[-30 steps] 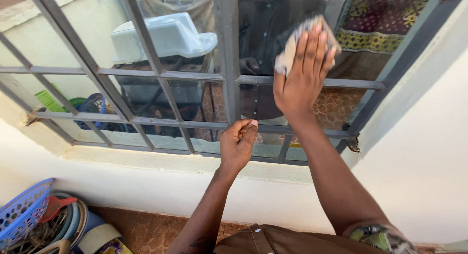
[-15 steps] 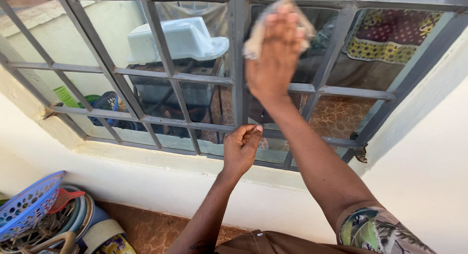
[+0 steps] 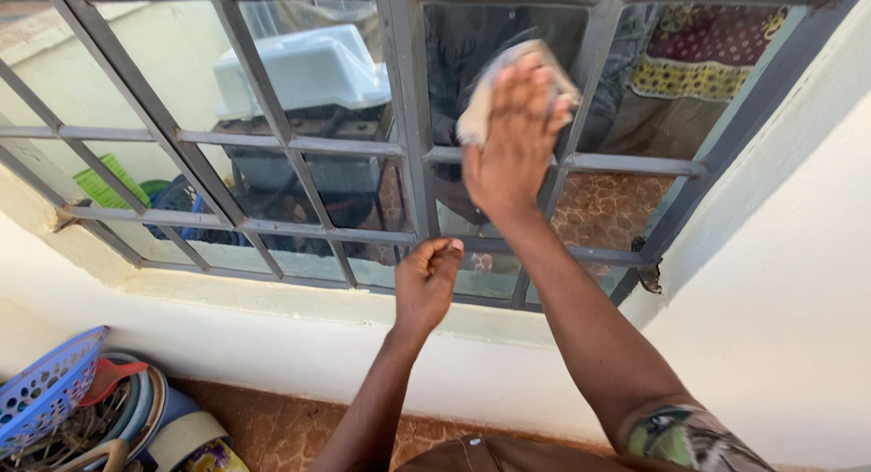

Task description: The person wipes several glass panes of a window with a cloth by hand.

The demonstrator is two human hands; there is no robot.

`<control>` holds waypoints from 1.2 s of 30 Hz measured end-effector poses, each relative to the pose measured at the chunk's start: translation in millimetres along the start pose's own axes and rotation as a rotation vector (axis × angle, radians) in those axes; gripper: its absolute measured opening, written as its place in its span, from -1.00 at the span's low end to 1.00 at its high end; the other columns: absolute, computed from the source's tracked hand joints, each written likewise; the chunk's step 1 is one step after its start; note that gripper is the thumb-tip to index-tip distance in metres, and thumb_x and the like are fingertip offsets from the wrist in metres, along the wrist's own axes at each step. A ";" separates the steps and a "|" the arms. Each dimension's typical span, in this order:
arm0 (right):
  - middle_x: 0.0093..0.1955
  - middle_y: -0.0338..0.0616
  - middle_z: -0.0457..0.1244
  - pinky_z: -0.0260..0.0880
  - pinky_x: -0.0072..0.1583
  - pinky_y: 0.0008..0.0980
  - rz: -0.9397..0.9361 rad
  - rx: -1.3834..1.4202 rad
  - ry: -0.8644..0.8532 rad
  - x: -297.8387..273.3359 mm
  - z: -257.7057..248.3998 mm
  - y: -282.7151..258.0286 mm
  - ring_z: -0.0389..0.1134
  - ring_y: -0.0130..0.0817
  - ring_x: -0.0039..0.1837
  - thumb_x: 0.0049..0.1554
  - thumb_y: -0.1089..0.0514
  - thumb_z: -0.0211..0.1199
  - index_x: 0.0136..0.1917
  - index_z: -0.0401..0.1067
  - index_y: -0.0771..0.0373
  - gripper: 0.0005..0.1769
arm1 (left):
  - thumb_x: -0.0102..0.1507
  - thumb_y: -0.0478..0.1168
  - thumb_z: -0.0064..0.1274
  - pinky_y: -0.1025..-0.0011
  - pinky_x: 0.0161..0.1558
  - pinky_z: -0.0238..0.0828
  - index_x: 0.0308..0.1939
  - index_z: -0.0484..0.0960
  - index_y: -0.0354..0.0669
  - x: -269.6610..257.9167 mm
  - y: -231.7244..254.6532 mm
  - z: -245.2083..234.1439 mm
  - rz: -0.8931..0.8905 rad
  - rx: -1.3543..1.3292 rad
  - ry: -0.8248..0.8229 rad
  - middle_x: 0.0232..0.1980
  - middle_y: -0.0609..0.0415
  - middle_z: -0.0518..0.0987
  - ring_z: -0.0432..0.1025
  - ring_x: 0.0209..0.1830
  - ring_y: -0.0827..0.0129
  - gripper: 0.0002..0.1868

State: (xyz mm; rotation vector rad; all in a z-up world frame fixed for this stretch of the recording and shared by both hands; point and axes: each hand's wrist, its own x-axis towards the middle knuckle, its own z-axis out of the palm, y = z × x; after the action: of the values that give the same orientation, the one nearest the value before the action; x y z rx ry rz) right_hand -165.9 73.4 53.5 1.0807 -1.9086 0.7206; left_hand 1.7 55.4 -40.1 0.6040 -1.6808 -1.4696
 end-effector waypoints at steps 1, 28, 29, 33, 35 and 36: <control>0.71 0.15 -0.18 -0.54 0.60 0.17 -0.092 0.044 -0.093 0.9 2.3 -0.8 -0.33 0.15 0.72 0.21 -0.06 0.04 0.67 -0.02 0.37 -0.13 | 0.35 -0.09 0.15 0.59 -0.52 0.15 -0.04 0.71 -0.36 0.8 1.7 2.7 0.044 -0.009 -0.030 -0.50 0.26 0.48 0.22 -0.54 0.70 -0.66; 0.71 0.25 -0.17 -0.52 0.66 0.06 -0.116 0.250 -0.072 -72.7 38.9 -29.7 -0.31 0.02 0.75 0.32 0.00 0.07 0.66 0.02 0.40 -0.23 | 0.34 -0.16 0.16 0.60 -0.51 0.11 -0.06 0.71 -0.40 -29.5 -12.1 -50.8 -0.037 -0.019 0.175 -0.47 0.24 0.49 0.19 -0.54 0.68 -0.70; 0.71 0.25 -0.17 -0.52 0.66 0.06 -0.114 0.250 -0.081 -72.2 41.3 -36.7 -0.31 0.02 0.75 0.32 0.00 0.07 0.66 0.02 0.40 -0.23 | 0.34 -0.17 0.16 0.63 -0.49 0.14 -0.05 0.70 -0.41 -29.9 -11.3 -50.1 -0.015 -0.049 0.162 -0.44 0.26 0.52 0.22 -0.51 0.71 -0.70; 0.74 0.13 -0.17 -0.46 0.66 0.02 -0.160 0.245 -0.172 -84.2 45.9 -37.7 -0.28 -0.03 0.75 0.22 0.05 0.13 0.67 0.03 0.36 -0.17 | 0.34 -0.19 0.15 0.63 -0.48 0.16 -0.03 0.69 -0.40 -28.2 -10.8 -51.0 0.004 -0.030 0.139 -0.42 0.21 0.56 0.26 -0.50 0.70 -0.72; 0.74 0.08 -0.17 -0.46 0.65 0.04 -0.186 0.211 -0.191 -106.0 51.1 -24.6 -0.27 -0.03 0.74 0.20 0.06 0.15 0.66 0.04 0.34 -0.16 | 0.35 -0.19 0.15 0.66 -0.35 0.32 -0.01 0.68 -0.41 -29.8 -13.4 -50.9 0.042 -0.088 0.117 -0.29 0.16 0.65 0.36 -0.40 0.69 -0.71; 0.75 0.00 -0.16 -0.45 0.66 0.00 -0.223 0.138 -0.228 -121.4 53.6 -15.5 -0.24 -0.10 0.75 0.18 0.09 0.14 0.67 0.05 0.29 -0.16 | 0.35 -0.19 0.15 0.66 -0.35 0.32 -0.01 0.68 -0.41 -31.0 -14.8 -51.2 0.034 -0.087 0.108 -0.29 0.16 0.65 0.36 -0.40 0.69 -0.71</control>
State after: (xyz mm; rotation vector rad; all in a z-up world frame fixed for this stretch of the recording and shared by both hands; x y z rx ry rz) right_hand -134.7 75.0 -76.5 1.4908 -1.9059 0.6313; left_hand 58.5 46.9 -62.5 0.5932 -1.5294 -1.4522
